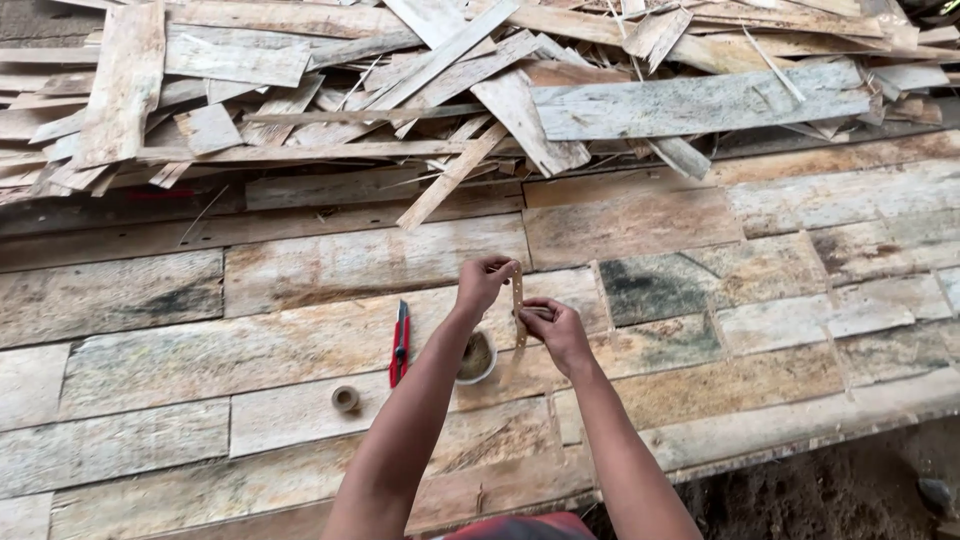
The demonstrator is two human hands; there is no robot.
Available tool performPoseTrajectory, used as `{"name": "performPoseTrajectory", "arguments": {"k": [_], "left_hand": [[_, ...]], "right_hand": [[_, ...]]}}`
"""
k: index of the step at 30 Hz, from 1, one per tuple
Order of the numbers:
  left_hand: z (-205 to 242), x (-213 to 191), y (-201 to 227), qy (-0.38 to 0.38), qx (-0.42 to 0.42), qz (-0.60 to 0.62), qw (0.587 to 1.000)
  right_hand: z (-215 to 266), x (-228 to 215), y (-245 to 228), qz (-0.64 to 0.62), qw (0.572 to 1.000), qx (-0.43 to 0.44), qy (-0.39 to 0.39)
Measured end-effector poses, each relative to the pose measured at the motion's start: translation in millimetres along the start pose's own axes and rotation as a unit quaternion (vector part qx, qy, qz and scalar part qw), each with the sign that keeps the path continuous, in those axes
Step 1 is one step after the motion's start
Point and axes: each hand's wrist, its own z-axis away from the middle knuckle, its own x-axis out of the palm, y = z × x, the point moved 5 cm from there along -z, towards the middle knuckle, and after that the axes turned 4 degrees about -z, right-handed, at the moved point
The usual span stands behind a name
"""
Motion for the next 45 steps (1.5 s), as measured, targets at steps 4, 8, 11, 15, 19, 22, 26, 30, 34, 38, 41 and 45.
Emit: {"name": "performPoseTrajectory", "arguments": {"k": [4, 8, 11, 15, 19, 22, 26, 30, 34, 38, 41, 45], "left_hand": [[-70.3, 17.2, -13.0, 0.021, -0.037, 0.011, 0.999], [-127.0, 27.6, -22.0, 0.045, -0.061, -0.013, 0.997], [-159.5, 40.0, -32.6, 0.045, -0.074, -0.014, 0.996], [-197.9, 54.8, -45.7, 0.047, -0.064, -0.032, 0.996], [-220.9, 54.9, -44.4, 0.065, -0.083, -0.075, 0.992], [-234.3, 53.4, -40.5, 0.056, -0.104, -0.137, 0.984], [-241.4, 50.0, -23.4, 0.044, -0.227, -0.075, 0.97], [-265.5, 57.5, -47.4, 0.059, -0.205, -0.102, 0.972], [-290.3, 66.9, -87.9, 0.059, -0.114, -0.114, 0.985], [-296.8, 66.9, -101.4, 0.064, -0.098, -0.099, 0.988], [-297.6, 70.6, -102.2, 0.067, -0.104, -0.125, 0.984], [-294.6, 69.8, -96.3, 0.072, -0.092, -0.12, 0.986]], "right_hand": [[-30.4, -18.5, 1.5, 0.014, 0.999, 0.049, -0.016], [-70.1, -38.3, 17.6, 0.037, 0.996, 0.073, -0.032], [-95.2, -51.5, 28.3, 0.087, 0.99, 0.105, -0.024], [-123.1, -66.0, 30.8, 0.087, 0.986, 0.139, 0.031], [-145.6, -77.1, 30.4, 0.077, 0.987, 0.135, 0.038], [-151.6, -76.8, 27.7, 0.123, 0.978, 0.155, 0.06], [-150.6, -58.4, -1.5, 0.164, 0.956, 0.226, 0.087], [-165.5, -66.7, 10.0, 0.207, 0.954, 0.195, 0.099], [-186.5, -88.2, 53.4, 0.239, 0.95, 0.165, 0.114], [-189.7, -88.3, 60.6, 0.272, 0.938, 0.173, 0.127], [-188.7, -86.5, 58.7, 0.3, 0.927, 0.182, 0.131], [-188.6, -85.4, 59.6, 0.285, 0.932, 0.183, 0.127]]}}
